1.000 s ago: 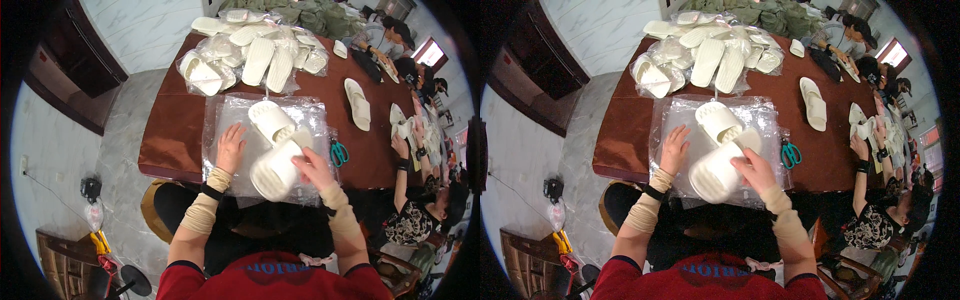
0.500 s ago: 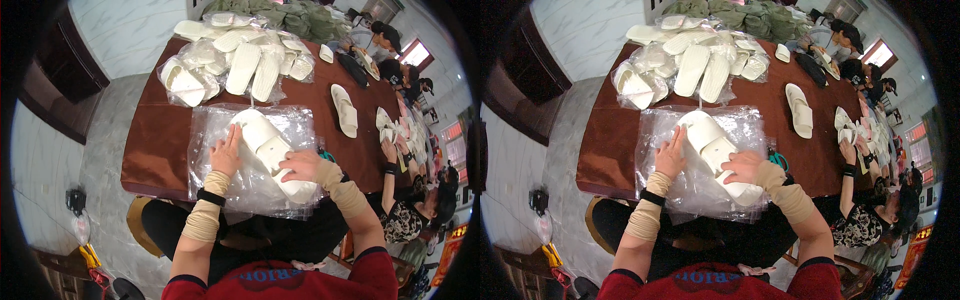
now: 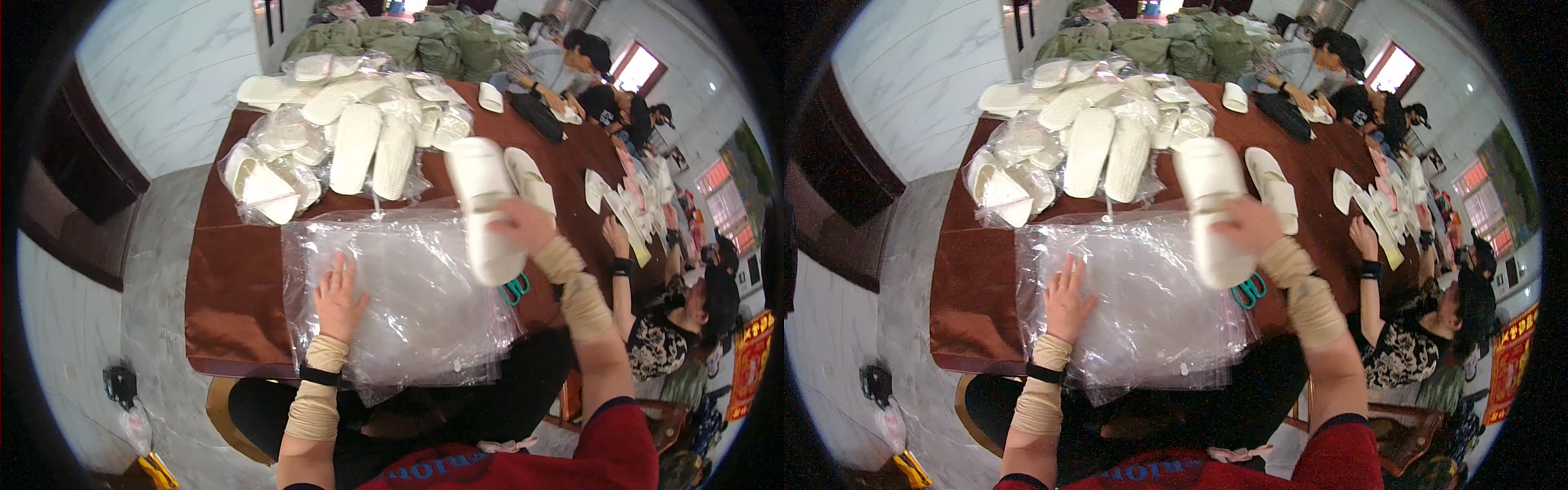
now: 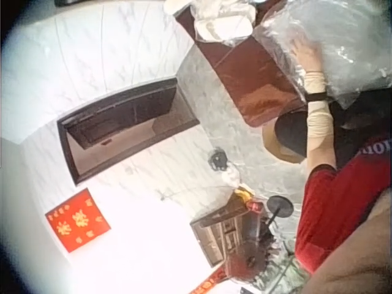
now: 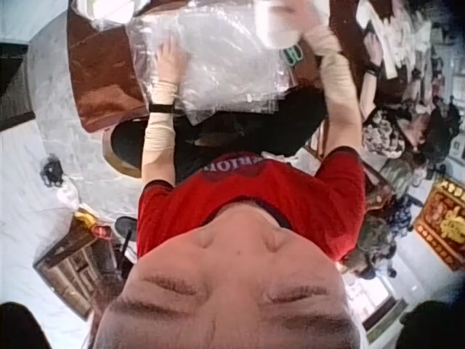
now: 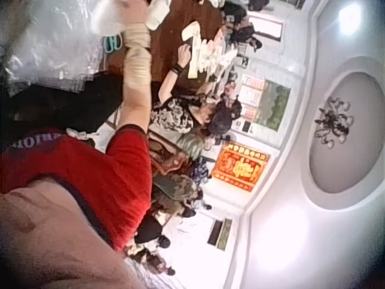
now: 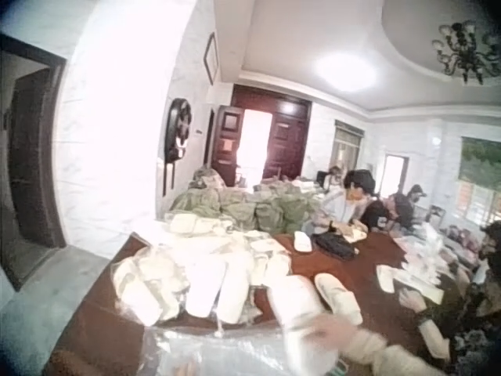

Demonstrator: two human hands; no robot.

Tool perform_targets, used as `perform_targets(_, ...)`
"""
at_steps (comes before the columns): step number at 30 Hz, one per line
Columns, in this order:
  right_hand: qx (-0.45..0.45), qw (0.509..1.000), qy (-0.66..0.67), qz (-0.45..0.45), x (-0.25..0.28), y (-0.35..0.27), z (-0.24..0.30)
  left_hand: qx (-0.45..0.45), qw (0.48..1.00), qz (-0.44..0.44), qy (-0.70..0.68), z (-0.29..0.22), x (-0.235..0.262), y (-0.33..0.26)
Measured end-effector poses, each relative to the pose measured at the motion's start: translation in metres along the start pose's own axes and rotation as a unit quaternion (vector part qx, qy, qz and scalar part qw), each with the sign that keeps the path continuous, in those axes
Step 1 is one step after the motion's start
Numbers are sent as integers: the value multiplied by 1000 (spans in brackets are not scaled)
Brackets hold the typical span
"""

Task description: Assembling and checking white slippers at a production table.

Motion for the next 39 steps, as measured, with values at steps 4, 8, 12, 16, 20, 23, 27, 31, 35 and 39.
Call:
perform_targets(4, -149, 976, -158, 14, 50, -4, -99, -19, 999, -2, -39, -7, 4, -2)
perform_targets(8, -27, 995, -95, -8, -8, 62, -54, -22, 999, 6, -33, -1, 5, -5)
perform_targets(12, 122, 983, -111, -85, -98, 124, 55, -32, 999, 9, -36, -2, 9, -7)
perform_targets(16, 113, 980, -158, -30, -172, 150, 89, -30, 999, 26, -33, -5, 7, -3)
perform_targets(20, 83, 982, -159, -58, -182, 157, 60, -31, 998, 36, -50, -4, 9, -4)
perform_targets(23, 48, 984, -102, -138, -149, 150, 28, -34, 998, 34, -49, -3, 9, -7)
perform_targets(27, -180, 962, -13, -207, -61, 123, -73, -39, 998, 39, -40, -5, 0, -6)
perform_targets(31, -107, 958, 47, -262, 66, 95, -126, -55, 997, 28, -38, -4, -1, -10)
perform_targets(35, -146, 967, 0, -208, 178, 21, -166, -61, 997, 19, -41, 3, -5, -8)
perform_targets(39, -142, 975, 29, -169, 284, -61, -171, -64, 996, 6, -55, 3, -3, -6)
Point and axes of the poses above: each hand's wrist, its own y-axis towards the middle knuckle, its own x-axis out of the back of the hand, z = x × y, the point moved 10 cm from there along y, towards the middle knuckle, and after that the axes turned 12 degrees about x, right-handed, at the moved point
